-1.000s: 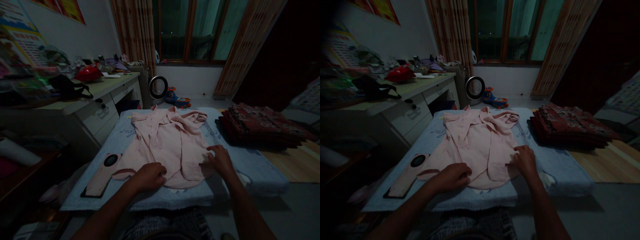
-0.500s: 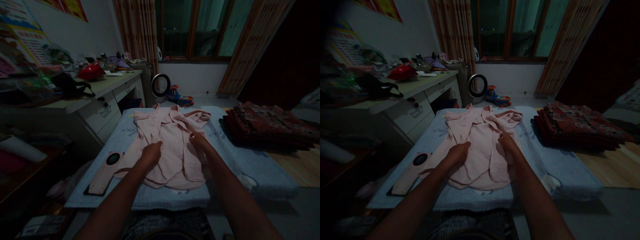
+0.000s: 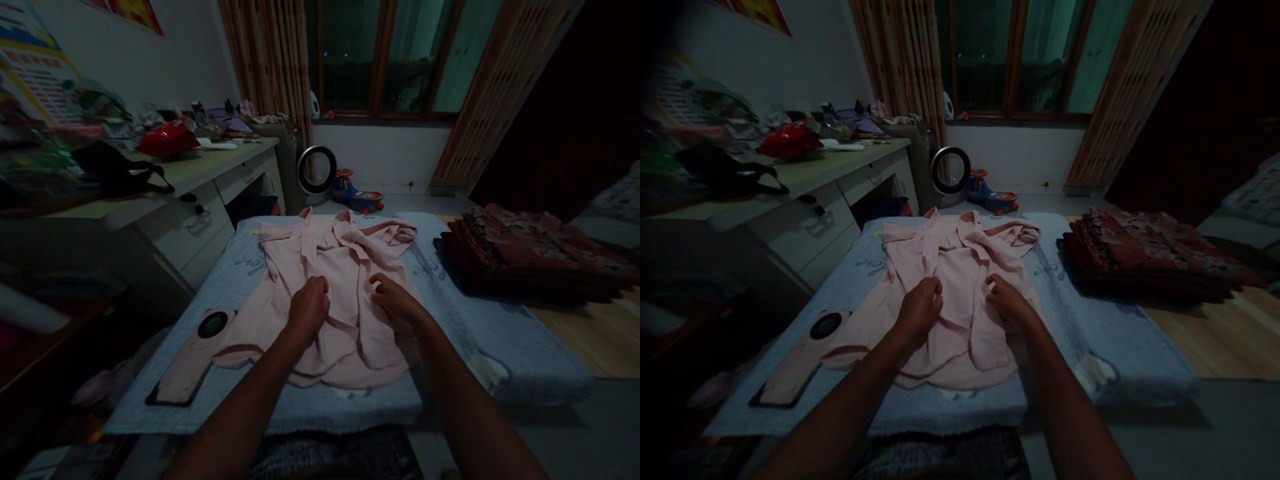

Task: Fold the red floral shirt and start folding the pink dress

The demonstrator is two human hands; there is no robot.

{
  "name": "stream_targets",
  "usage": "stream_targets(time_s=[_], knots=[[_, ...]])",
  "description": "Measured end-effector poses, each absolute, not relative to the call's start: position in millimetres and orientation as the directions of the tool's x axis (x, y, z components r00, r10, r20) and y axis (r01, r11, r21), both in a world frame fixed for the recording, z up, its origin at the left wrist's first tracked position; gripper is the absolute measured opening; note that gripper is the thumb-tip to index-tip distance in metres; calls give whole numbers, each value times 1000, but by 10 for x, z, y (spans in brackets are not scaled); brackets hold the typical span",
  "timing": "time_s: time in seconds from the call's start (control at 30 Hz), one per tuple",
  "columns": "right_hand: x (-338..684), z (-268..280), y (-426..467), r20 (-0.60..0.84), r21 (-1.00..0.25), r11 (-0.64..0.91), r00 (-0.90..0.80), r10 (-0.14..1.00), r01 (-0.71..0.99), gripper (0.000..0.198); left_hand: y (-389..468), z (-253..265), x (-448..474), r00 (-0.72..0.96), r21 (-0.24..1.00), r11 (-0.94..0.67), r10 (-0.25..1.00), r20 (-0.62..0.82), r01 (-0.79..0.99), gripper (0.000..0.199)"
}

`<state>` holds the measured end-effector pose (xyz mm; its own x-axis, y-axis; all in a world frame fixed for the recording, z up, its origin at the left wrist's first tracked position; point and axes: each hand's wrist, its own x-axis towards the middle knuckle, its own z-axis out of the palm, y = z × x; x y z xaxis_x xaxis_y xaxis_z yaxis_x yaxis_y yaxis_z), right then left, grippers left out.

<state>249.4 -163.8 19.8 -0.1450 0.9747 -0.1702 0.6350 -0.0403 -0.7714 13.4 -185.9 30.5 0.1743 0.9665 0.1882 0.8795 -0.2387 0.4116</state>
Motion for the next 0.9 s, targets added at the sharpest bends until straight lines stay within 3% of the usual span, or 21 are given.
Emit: stream_targets(time_s=[0.1, 0.2, 0.37, 0.47, 0.6, 0.67, 0.8, 0.9], knots=[[2321, 233, -1558, -85, -913, -6, -177, 981, 409, 31, -1860, 275, 190, 254, 559, -332, 943, 215, 759, 56], [2112, 180, -1448, -23, -959, 47, -243, 970, 279, 29, -1817, 166, 200, 237, 745, -302, 952, 196, 595, 72], [1872, -122, -1349, -3, -963, 92, -355, 935, 252, 14, -1726, -175, 143, -27, 952, -17, 999, 26, 306, 41], [1849, -249, -1366, 38, -931, 190, -435, 899, 311, 12, -1720, -285, 111, -8, 985, 61, 998, -61, 163, 19], [1860, -271, -1421, -4, -908, 200, -486, 874, 367, 14, -1774, -174, 128, 46, 998, 68, 997, -68, 0, 22], [1849, -263, -1432, -22, -901, 194, -488, 872, 387, 14, -1800, -56, 157, -3, 1000, -5, 1000, 5, 29, 23], [1859, -235, -1429, 3, -851, 250, -472, 881, 462, 8, -1798, 72, 218, -34, 926, -187, 977, 209, 329, 14], [1971, -158, -1443, -37, -817, 246, -473, 880, 522, 11, -1752, -31, 254, 17, 852, -209, 973, 229, 479, 7]])
